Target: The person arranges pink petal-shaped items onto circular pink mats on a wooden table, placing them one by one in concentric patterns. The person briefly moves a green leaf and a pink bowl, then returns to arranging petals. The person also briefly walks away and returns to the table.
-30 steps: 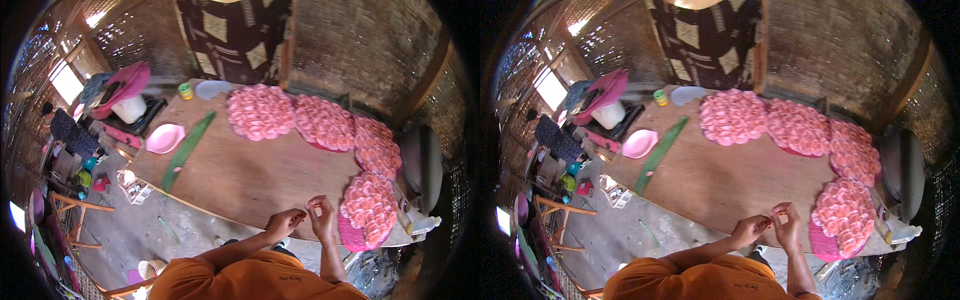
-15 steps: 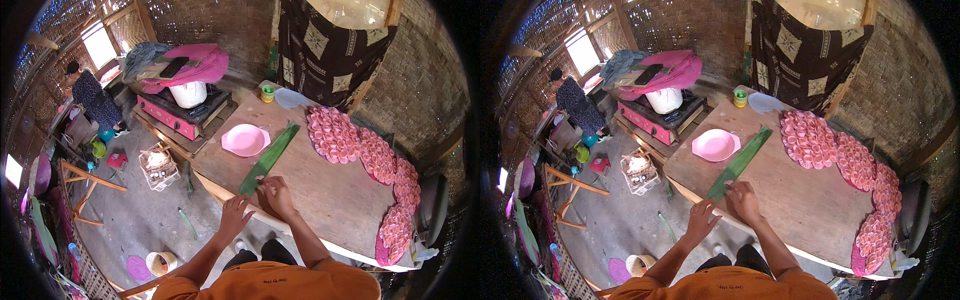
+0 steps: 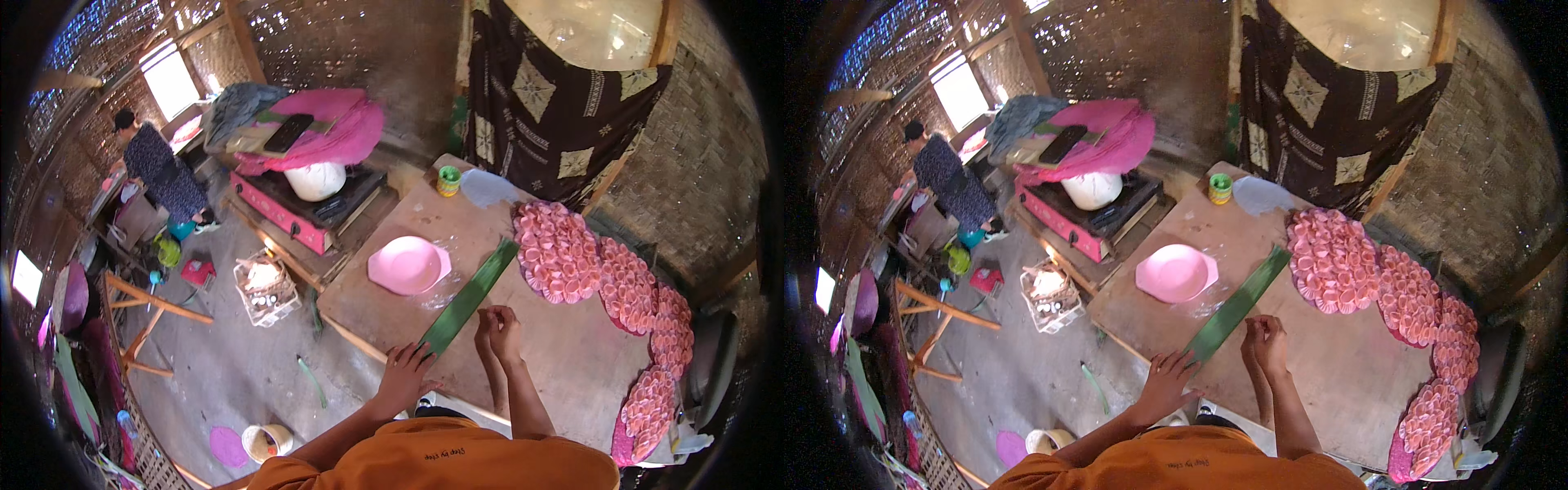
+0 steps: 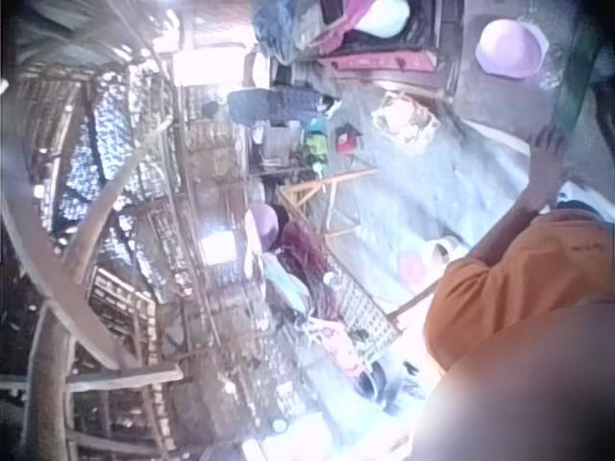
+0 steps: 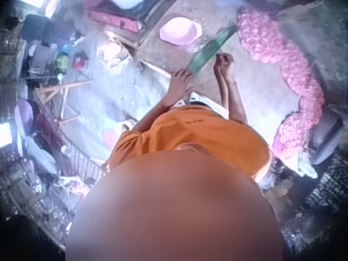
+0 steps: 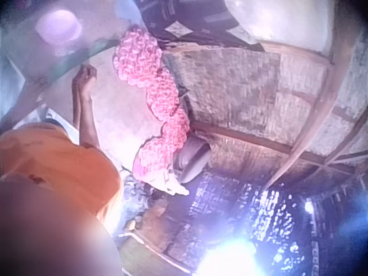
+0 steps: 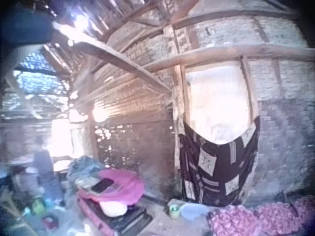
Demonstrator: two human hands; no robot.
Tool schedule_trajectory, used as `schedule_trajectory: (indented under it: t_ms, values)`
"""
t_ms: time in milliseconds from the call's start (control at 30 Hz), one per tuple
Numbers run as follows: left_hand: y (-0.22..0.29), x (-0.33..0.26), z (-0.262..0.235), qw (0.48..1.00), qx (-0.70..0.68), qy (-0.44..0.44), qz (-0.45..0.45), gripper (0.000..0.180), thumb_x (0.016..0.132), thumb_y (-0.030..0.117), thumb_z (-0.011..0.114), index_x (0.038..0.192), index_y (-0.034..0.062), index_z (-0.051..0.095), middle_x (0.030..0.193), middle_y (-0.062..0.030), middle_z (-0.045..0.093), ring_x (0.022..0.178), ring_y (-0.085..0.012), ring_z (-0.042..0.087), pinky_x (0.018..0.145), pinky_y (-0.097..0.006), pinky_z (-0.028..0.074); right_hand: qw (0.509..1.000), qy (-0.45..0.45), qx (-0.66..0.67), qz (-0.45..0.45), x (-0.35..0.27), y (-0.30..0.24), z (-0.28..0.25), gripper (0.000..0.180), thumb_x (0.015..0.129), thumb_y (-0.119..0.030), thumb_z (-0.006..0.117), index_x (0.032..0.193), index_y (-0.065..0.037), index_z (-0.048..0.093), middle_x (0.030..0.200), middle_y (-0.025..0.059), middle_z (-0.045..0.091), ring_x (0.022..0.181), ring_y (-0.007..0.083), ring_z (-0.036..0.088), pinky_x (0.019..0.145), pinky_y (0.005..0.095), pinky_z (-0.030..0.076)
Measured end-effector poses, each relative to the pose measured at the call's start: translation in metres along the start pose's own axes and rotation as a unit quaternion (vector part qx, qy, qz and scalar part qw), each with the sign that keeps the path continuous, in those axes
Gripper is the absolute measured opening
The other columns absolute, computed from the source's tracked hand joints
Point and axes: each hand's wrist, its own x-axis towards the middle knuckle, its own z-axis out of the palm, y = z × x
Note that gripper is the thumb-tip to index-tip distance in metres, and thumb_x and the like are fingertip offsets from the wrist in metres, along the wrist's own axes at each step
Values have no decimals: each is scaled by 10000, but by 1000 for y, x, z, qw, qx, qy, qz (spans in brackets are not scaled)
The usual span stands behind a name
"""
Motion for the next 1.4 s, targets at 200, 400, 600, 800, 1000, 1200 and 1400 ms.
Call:
schedule_trajectory:
  t_ms: [200,400,600,800,1000,1200,1400]
  values:
    - [-38,73,-28,997,56,46,-41,631,872,428,694,1416,148,536,1549,-104,408,1457,-343,329,1135,-672,221,999,-6,-35,-18,3,-11,-1,135,912,-66,624,988,-17,724,920,206,672,798,373,668,745,429,546]
    - [-110,125,-58,990,21,120,-67,638,878,334,710,1450,151,492,1523,-110,449,1434,-342,373,1172,-616,202,968,-67,-219,-102,-10,-26,26,171,880,-53,647,1030,-68,728,952,159,630,896,354,609,772,460,501]
    - [-193,155,-66,973,-174,140,-53,539,912,231,714,1387,49,536,1352,-211,578,1247,-390,551,1085,-483,408,935,-102,-335,-56,-38,-42,54,618,905,-413,676,1421,-114,515,1071,170,596,987,363,557,881,505,416]
    - [-236,180,-61,976,-211,53,-3,464,920,183,713,1334,25,577,1218,-205,656,1099,-364,645,962,-433,502,909,-66,-388,134,-96,-84,71,640,922,-508,636,1426,-133,513,1112,187,594,1024,378,560,905,519,406]
    - [-255,212,-50,958,-283,-41,22,402,935,190,704,1292,28,613,1113,-167,689,911,-264,700,803,-380,553,890,143,-343,265,-98,-82,103,448,896,-485,669,1149,-116,647,1067,162,624,1056,345,586,898,507,424]
    - [-254,250,-45,954,-275,-70,98,331,939,155,696,1230,6,647,1056,-168,712,949,-278,698,807,-384,553,855,155,-346,355,-37,-72,140,347,890,-437,711,1008,-111,701,1038,126,652,1026,342,619,874,481,452]
    - [-269,246,-40,932,-338,-117,64,329,948,128,685,1250,6,642,1117,-161,709,987,-248,694,806,-349,546,857,375,-114,334,-63,-91,108,300,941,-349,667,1000,-55,665,925,233,695,899,361,690,788,461,518]
